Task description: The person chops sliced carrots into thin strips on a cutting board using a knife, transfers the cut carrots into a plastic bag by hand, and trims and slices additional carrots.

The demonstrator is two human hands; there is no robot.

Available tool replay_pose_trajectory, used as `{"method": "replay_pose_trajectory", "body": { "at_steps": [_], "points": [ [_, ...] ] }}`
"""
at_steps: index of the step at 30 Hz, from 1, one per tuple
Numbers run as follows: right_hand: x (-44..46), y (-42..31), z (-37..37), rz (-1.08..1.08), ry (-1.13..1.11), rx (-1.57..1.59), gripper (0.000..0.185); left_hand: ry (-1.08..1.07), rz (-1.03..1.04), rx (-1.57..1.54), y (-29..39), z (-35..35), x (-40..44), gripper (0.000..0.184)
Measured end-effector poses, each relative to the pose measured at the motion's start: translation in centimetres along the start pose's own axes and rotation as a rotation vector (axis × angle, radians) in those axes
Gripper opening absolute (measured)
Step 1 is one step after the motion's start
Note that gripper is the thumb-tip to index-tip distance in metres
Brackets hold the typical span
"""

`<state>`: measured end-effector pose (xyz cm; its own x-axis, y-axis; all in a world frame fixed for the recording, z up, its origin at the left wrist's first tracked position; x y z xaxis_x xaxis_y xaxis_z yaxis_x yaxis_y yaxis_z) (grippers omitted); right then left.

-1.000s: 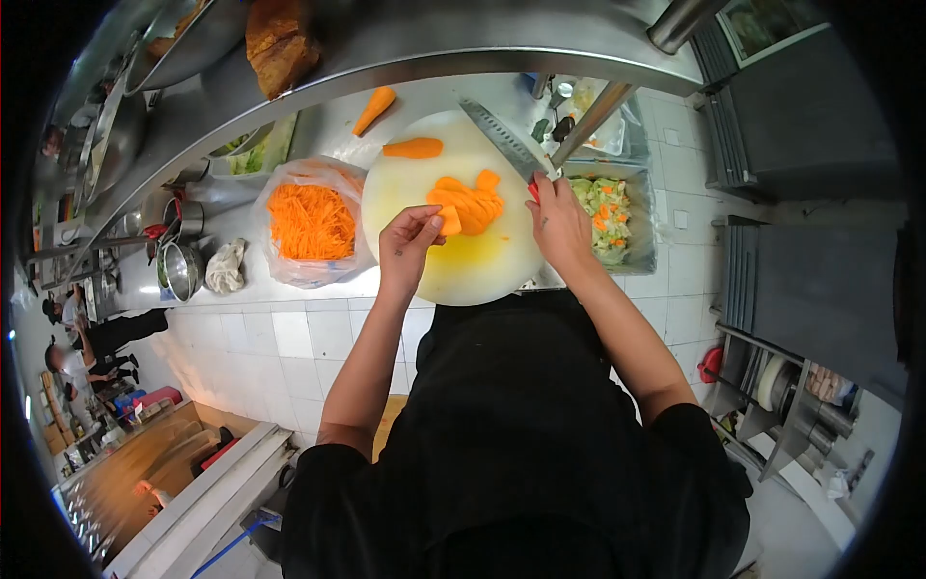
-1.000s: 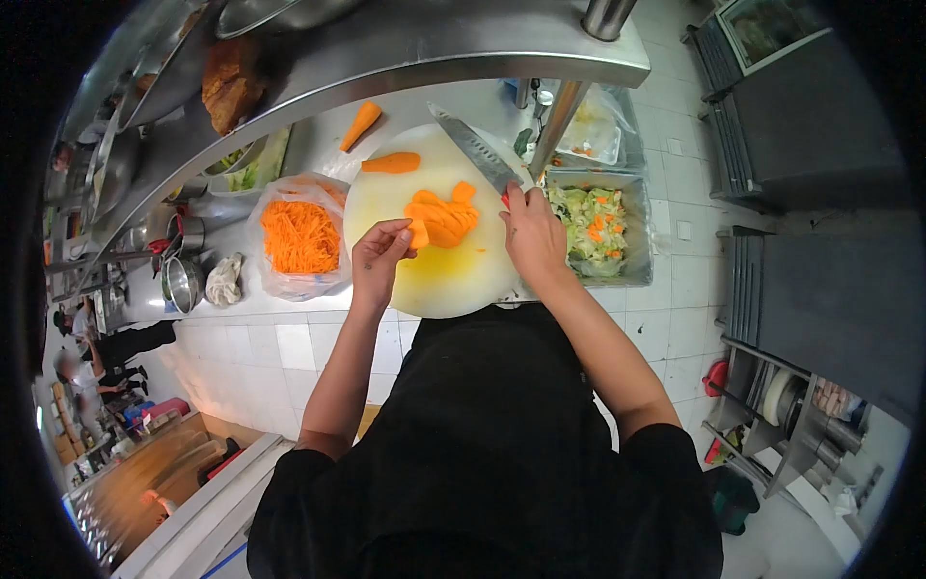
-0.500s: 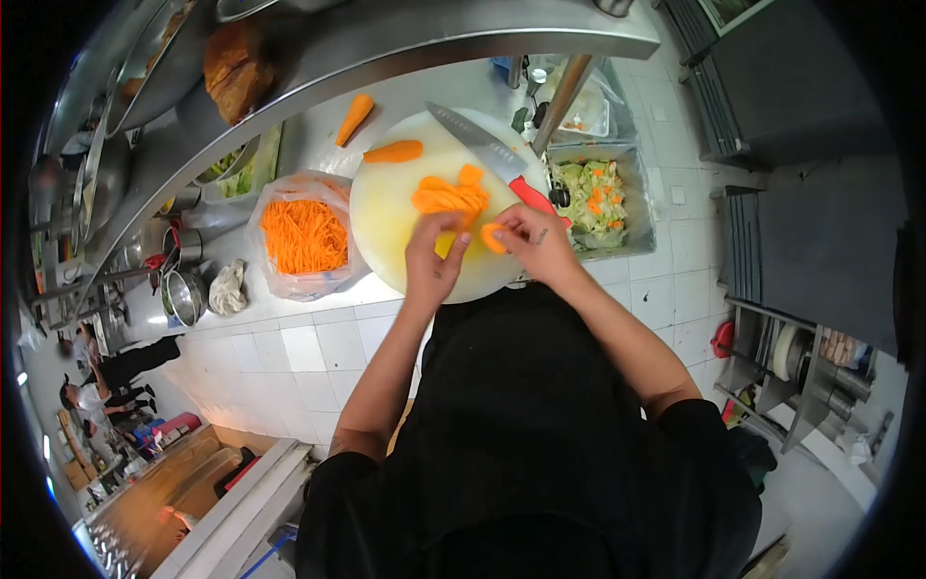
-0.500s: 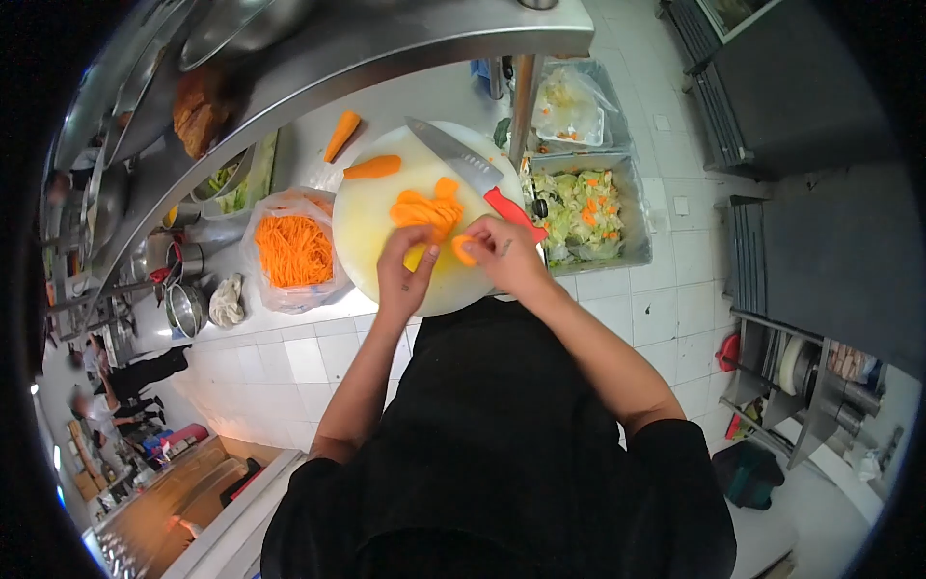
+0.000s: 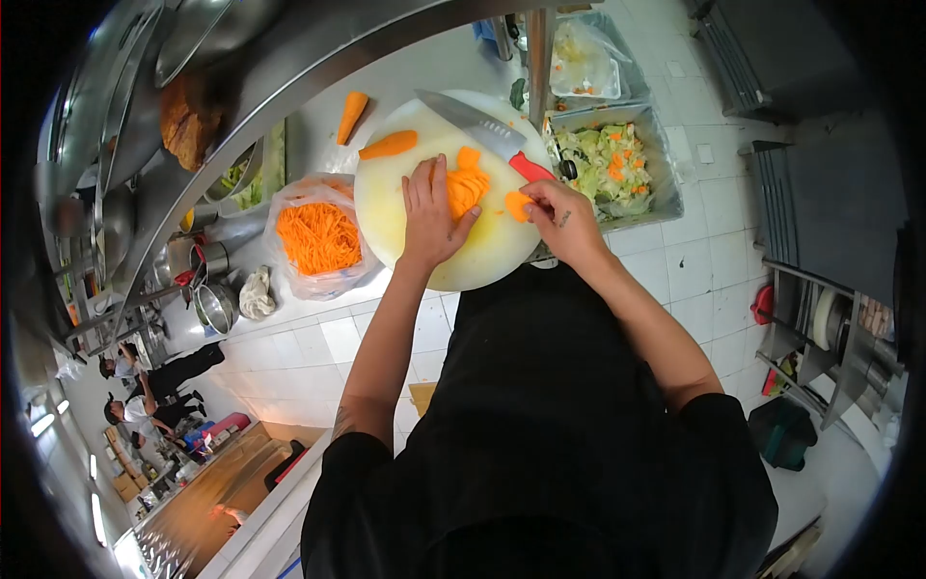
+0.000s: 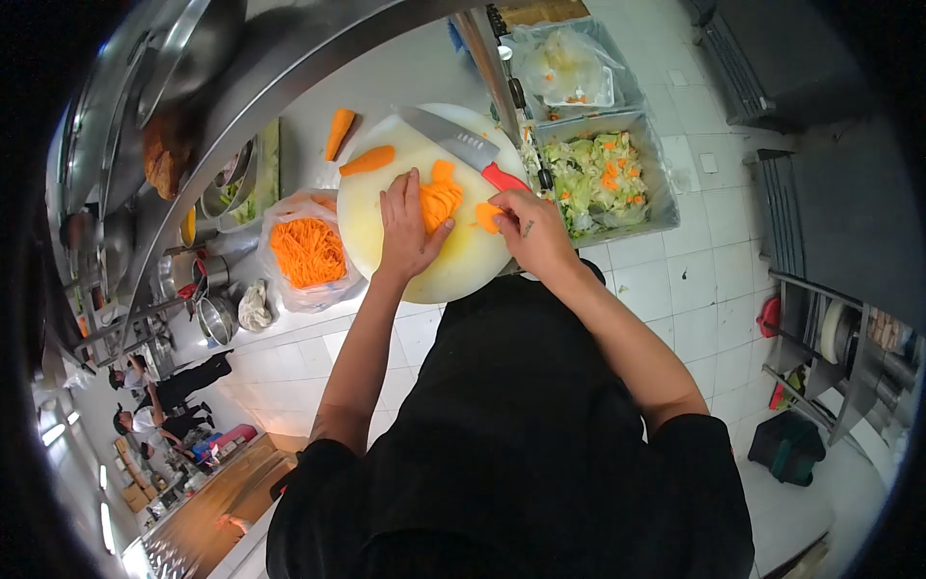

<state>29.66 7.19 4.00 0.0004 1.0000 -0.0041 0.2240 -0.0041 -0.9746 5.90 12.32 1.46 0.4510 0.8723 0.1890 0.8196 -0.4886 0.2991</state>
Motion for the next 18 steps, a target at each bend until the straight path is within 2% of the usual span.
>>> {"method": "replay_pose_trajectory", "body": {
  "at_steps": [7, 9, 16, 18],
  "points": [
    [0.6, -1.0, -0.2, -0.087, 0.006, -0.078, 0.02, -0.004, 0.043, -0.108, 0.9, -1.2, 0.4, 0.095],
    [0.9, -1.1, 0.2, -0.127, 0.002, -0.096, 0.021, 0.062, 0.077, -0.059, 0.9, -1.2, 0.4, 0.088],
    [1.1, -0.7, 1.0, -0.176, -0.019, -0.172, 0.024, 0.036, 0.01, -0.079, 0.6, -1.1, -0.1, 0.088],
    [1.2, -0.5, 1.2, -0.171, -0.024, -0.171, 0.024, 0.049, 0.01, 0.005, 1.5, -1.8, 0.1, 0.09]
  ]
}}
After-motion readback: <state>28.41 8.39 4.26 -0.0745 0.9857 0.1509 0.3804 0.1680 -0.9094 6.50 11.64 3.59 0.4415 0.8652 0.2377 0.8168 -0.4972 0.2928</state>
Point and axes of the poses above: each hand's wrist, its own x-axis towards the middle knuckle, its own z-axis out of the palm, y = z × x, the point moved 6 cm from there along x, towards the middle knuckle, and after that the axes turned 4 degrees about x, right-handed, at the moved point
